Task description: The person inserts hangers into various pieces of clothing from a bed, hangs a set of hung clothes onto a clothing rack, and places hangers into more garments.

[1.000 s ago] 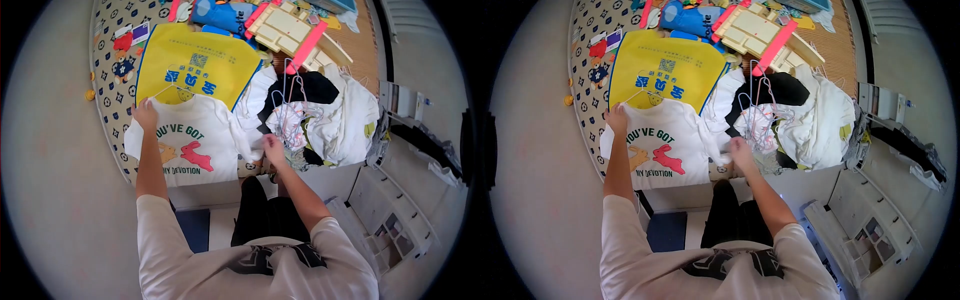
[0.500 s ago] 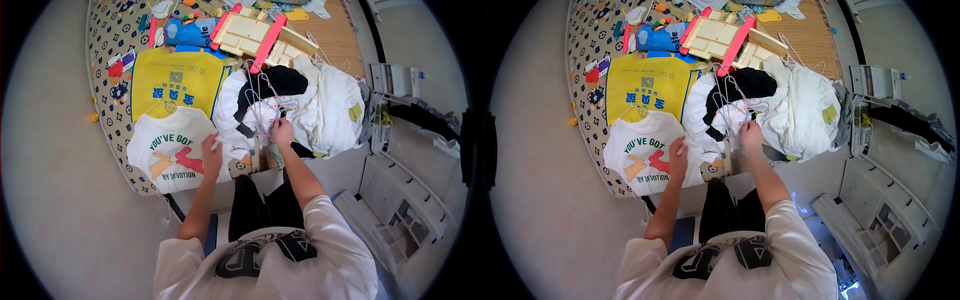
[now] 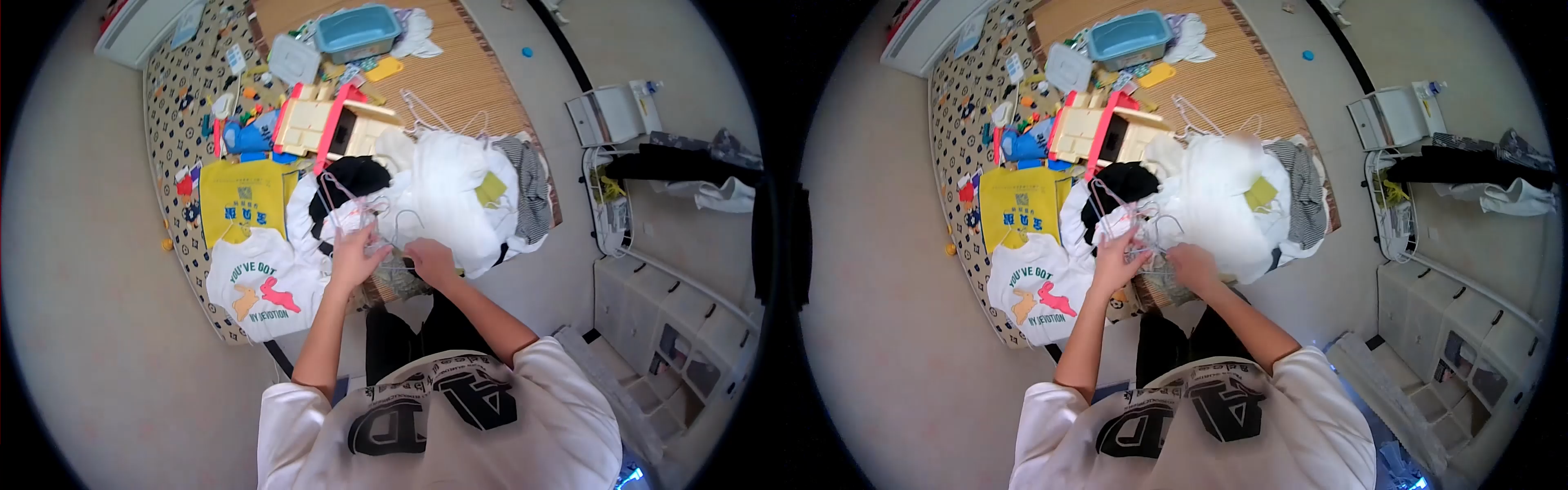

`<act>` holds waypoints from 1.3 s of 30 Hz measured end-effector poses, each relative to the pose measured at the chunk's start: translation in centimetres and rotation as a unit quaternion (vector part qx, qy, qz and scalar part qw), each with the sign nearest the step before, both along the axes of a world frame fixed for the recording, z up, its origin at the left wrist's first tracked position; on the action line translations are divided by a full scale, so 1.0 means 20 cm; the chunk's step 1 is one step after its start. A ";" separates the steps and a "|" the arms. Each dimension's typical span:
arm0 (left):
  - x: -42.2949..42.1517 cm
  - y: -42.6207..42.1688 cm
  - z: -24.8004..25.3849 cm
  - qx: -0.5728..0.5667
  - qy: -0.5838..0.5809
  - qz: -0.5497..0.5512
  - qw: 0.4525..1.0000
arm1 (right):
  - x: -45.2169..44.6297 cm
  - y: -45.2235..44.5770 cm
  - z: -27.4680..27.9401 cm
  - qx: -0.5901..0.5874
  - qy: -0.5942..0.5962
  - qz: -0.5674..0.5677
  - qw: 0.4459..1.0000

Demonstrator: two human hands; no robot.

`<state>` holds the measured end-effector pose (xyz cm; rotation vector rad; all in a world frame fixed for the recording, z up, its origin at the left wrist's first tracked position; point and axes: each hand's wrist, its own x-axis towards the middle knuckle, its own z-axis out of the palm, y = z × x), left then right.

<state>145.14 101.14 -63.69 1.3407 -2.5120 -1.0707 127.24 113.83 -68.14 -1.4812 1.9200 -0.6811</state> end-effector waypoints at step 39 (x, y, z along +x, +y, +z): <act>-0.43 0.34 0.01 0.465 0.253 0.403 0.746 | -1.46 0.10 -0.47 0.198 0.115 -0.384 0.894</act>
